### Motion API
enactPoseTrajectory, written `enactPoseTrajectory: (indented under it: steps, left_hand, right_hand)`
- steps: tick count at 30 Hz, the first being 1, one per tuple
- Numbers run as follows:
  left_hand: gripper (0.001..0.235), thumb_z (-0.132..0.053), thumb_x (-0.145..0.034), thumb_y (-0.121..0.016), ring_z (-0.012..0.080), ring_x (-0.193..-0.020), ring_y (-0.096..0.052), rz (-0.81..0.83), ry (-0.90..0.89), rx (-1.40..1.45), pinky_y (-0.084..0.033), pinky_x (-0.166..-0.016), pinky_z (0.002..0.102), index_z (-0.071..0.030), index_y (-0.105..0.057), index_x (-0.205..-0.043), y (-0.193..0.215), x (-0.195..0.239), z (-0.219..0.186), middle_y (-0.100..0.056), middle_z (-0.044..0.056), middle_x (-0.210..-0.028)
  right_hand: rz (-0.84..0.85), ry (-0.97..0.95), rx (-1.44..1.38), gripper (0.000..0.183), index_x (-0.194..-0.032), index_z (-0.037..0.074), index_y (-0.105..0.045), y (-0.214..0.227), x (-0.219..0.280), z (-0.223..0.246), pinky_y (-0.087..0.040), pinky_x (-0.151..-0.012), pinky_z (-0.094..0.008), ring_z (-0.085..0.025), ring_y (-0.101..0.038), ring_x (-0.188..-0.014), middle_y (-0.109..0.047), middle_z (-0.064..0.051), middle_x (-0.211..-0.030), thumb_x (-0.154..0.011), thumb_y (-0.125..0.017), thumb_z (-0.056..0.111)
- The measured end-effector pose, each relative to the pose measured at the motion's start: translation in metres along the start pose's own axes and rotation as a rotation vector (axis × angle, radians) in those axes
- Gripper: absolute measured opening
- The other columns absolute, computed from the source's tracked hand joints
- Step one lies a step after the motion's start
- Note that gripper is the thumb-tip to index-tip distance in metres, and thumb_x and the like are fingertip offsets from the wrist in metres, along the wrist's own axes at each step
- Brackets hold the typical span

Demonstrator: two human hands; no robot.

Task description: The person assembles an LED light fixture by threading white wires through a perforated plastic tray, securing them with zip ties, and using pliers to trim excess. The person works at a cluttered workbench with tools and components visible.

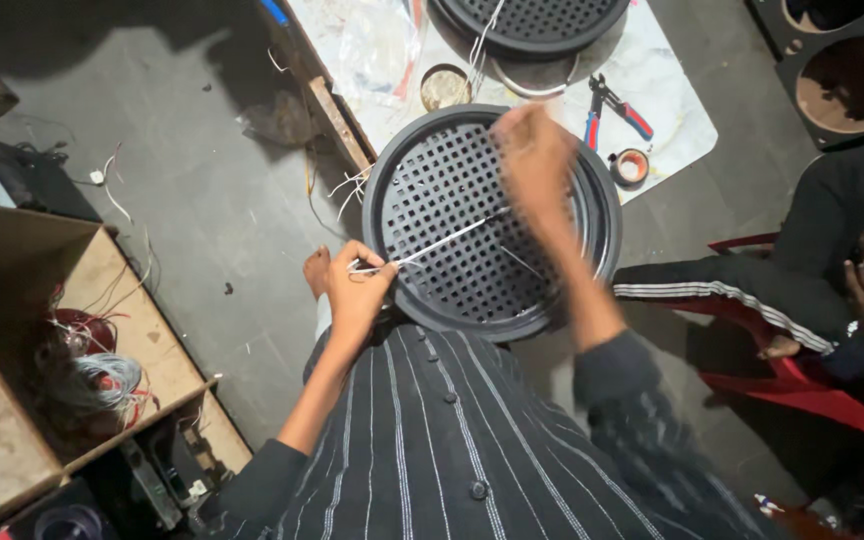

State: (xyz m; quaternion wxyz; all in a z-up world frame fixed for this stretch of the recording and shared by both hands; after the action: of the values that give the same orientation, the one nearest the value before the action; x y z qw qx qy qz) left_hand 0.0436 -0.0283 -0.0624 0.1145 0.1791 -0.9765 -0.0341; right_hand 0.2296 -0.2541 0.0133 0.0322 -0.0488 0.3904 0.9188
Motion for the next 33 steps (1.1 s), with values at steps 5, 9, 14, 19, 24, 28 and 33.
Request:
enactPoseTrajectory:
  steps: [5,9,14,19,24,28,33]
  left_hand:
    - [0.046,-0.011,-0.077,-0.085,0.0061,-0.066,-0.058,0.024,-0.077,0.045,-0.048,-0.057,0.023,-0.008,-0.049,-0.105,-0.001,0.004,-0.012,-0.058,0.003,-0.091]
    - [0.048,-0.009,-0.076,-0.085,0.0107,-0.082,-0.060,0.029,-0.325,-0.095,-0.049,-0.070,0.027,-0.007,-0.054,-0.112,0.002,0.001,-0.029,-0.063,0.005,-0.100]
    - [0.033,-0.012,-0.075,-0.087,0.0177,-0.080,-0.058,-0.013,-0.259,-0.317,-0.047,-0.071,0.033,-0.007,-0.071,-0.104,0.015,0.011,-0.048,-0.062,0.008,-0.097]
    - [0.012,-0.008,-0.092,-0.074,0.0114,-0.081,-0.073,0.051,-0.122,-0.099,-0.059,-0.072,0.028,0.000,-0.069,-0.100,0.039,0.012,-0.057,-0.069,0.006,-0.098]
    - [0.011,-0.004,-0.096,-0.066,0.0106,-0.071,-0.075,0.220,0.137,0.064,-0.062,-0.063,0.025,0.004,-0.072,-0.099,0.067,0.006,-0.066,-0.074,0.007,-0.084]
    - [0.013,-0.003,-0.096,-0.063,0.0103,-0.066,-0.072,0.312,0.200,-0.051,-0.059,-0.059,0.024,0.005,-0.072,-0.100,0.092,0.002,-0.077,-0.074,0.007,-0.081]
    - [0.011,0.000,-0.093,-0.066,0.0101,-0.064,-0.071,0.436,0.265,-0.080,-0.059,-0.058,0.024,0.006,-0.074,-0.097,0.118,0.001,-0.082,-0.073,0.009,-0.076]
  right_hand:
    - [0.095,-0.298,0.544,0.099,-0.150,0.009,-0.034,0.056,-0.124,-0.148,-0.039,-0.096,-0.063,-0.060,-0.032,-0.131,-0.032,-0.037,-0.147,-0.080,-0.079,0.063]
    - [0.390,-0.309,0.688,0.108,-0.159,0.011,-0.027,0.040,-0.153,-0.220,-0.024,-0.110,-0.067,-0.065,-0.020,-0.138,-0.021,-0.047,-0.150,-0.082,-0.075,0.070]
    - [0.267,-0.283,0.635,0.073,-0.162,0.021,-0.037,0.025,-0.146,-0.229,-0.030,-0.112,-0.070,-0.063,-0.024,-0.142,-0.021,-0.038,-0.161,-0.095,-0.058,0.040]
    - [0.029,-0.176,0.757,0.058,-0.144,0.018,-0.055,0.071,-0.117,-0.171,-0.031,-0.101,-0.073,-0.059,-0.035,-0.131,-0.029,-0.035,-0.149,-0.088,-0.069,0.024]
    - [0.003,0.137,0.364,0.055,-0.141,0.010,-0.062,0.095,0.040,-0.052,-0.044,-0.108,-0.051,-0.043,-0.053,-0.126,-0.045,-0.026,-0.132,-0.087,-0.069,0.006]
    - [0.158,0.227,0.311,0.059,-0.128,0.012,-0.070,0.059,0.158,0.047,-0.045,-0.098,-0.046,-0.035,-0.055,-0.114,-0.053,-0.017,-0.118,-0.069,-0.071,0.007]
    - [0.163,0.152,0.409,0.061,-0.127,0.013,-0.070,0.031,0.193,0.102,-0.040,-0.097,-0.048,-0.033,-0.055,-0.115,-0.055,-0.015,-0.121,-0.066,-0.074,0.010]
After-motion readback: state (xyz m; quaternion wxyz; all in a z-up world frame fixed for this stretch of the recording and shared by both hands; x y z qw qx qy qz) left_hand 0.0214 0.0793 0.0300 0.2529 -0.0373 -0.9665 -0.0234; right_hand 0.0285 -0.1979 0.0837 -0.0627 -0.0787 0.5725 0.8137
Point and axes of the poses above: each hand's wrist, its own x-axis away from the middle knuckle, its own y-axis out of the back of the hand, z = x × y, the point moved 1 cm from there along -x, towards the middle knuckle
